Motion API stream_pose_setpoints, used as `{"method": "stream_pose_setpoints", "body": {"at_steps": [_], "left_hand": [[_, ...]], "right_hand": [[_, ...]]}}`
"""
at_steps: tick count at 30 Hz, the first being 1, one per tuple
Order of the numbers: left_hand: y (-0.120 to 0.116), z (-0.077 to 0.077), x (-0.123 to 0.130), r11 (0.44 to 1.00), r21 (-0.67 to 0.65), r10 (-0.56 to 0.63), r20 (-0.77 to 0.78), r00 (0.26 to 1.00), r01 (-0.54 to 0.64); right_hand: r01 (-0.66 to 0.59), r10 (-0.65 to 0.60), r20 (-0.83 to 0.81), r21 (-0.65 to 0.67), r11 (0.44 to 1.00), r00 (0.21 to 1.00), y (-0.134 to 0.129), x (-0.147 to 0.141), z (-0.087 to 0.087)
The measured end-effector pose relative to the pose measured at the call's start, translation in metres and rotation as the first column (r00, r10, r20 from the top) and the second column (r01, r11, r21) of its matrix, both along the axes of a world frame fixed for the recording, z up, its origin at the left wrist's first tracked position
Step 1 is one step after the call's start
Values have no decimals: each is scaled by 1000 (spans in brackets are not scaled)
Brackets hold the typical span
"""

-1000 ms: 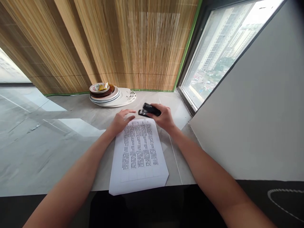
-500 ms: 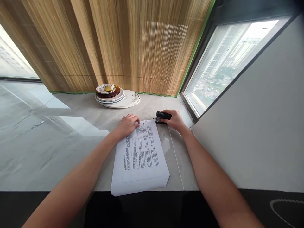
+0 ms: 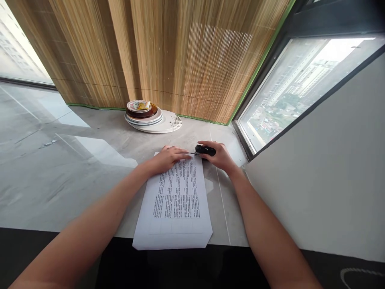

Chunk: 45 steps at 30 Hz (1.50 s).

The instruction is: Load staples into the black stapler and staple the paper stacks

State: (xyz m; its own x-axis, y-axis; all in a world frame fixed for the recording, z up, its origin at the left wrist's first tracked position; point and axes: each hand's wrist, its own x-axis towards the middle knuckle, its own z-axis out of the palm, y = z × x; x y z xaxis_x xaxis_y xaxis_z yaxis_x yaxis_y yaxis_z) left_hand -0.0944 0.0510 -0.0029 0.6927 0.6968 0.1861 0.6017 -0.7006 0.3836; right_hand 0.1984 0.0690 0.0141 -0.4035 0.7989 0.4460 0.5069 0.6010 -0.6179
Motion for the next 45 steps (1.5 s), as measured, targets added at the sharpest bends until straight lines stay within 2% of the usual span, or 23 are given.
{"method": "stream_pose_setpoints", "body": {"at_steps": [3, 8, 18, 35, 45], "left_hand": [[-2, -1, 0, 999, 14, -45, 19, 999, 44], [-2, -3, 0, 998, 14, -54, 30, 998, 54], [-2, -2, 1, 999, 24, -45, 32, 998, 44], [2, -8, 0, 993, 92, -72, -92, 993, 81], [2, -9, 2, 995, 86, -52, -96, 994, 60]], "right_hand": [[-58, 58, 9, 38, 998, 998, -2, -6, 0], [-77, 75, 29, 73, 994, 997, -2, -13, -6], [-18, -8, 174, 148, 989, 985, -7, -23, -5], [1, -37, 228, 156, 988, 973, -10, -26, -2], [35, -84, 293, 167, 985, 952, -13, -30, -1]]}}
